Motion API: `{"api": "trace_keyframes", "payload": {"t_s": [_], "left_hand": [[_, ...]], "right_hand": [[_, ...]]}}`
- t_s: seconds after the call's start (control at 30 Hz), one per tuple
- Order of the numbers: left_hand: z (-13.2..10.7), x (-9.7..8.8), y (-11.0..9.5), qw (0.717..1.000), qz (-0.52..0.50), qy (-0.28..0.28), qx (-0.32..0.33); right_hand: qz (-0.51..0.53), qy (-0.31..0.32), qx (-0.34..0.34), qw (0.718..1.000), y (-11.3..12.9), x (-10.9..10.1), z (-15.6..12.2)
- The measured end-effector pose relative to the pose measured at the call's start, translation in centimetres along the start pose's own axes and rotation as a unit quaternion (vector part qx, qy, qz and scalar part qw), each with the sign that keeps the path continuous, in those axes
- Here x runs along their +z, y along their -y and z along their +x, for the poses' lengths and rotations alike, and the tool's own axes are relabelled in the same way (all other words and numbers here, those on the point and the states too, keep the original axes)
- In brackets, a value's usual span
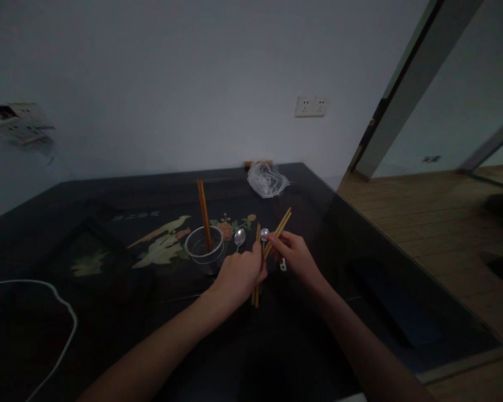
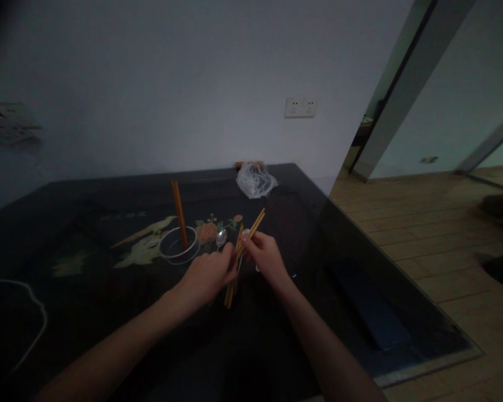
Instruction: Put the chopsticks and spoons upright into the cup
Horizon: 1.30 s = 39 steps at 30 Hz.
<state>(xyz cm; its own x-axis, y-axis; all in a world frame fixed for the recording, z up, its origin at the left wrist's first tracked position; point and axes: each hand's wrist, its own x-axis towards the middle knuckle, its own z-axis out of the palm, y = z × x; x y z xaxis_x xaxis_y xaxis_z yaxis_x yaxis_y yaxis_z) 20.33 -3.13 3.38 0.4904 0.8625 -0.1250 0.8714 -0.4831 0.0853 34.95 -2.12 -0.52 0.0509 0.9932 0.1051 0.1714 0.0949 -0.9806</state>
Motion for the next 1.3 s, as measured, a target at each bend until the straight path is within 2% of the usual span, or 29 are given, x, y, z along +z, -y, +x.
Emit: {"api": "trace_keyframes", "payload": {"t_s": [0.13,0.27,0.47,0.73,0.9,1.0,1.13,1.23,1.3], "left_hand": [[-0.6,0.4,1.3,0.995,-0.069,-0.040,0.057],[-0.7,0.3,3.3,0.966,-0.208,-0.084,0.130],[-0.9,-0.6,4.8,0.925,-0.345,-0.025,0.158],[-1.4,-0.7,5.2,0.880,-0.449,0.005,0.153],[-1.7,-1.0,5.3,0.894,-0.422,-0.013,0.149],[-1.7,-1.0,5.5,0.900,-0.403,0.002,0.163],[-1.7,-0.9,5.6,0.895,-0.409,0.020,0.179],[-1.9,-1.6,5.8,0.906,-0.377,-0.003,0.191],[-2.3,-2.6,6.3,0.917,-0.344,-0.037,0.199]], "right_hand": [[0.028,0.003,-0.017,0.999,0.5,0.6,-0.6],[-0.004,0.042,-0.096,0.995,1.6,0.8,-1.4],[-0.055,0.105,-0.164,0.979,2.8,1.0,-2.5],[-0.077,0.105,-0.202,0.971,3.2,1.6,-3.2],[-0.114,0.081,-0.222,0.965,3.2,1.8,-3.4],[-0.138,0.064,-0.229,0.961,3.1,2.0,-3.6],[-0.158,0.032,-0.230,0.960,2.8,2.4,-3.8],[-0.127,0.028,-0.216,0.968,2.6,2.6,-3.8],[-0.083,0.015,-0.208,0.975,2.3,2.6,-3.7]]}}
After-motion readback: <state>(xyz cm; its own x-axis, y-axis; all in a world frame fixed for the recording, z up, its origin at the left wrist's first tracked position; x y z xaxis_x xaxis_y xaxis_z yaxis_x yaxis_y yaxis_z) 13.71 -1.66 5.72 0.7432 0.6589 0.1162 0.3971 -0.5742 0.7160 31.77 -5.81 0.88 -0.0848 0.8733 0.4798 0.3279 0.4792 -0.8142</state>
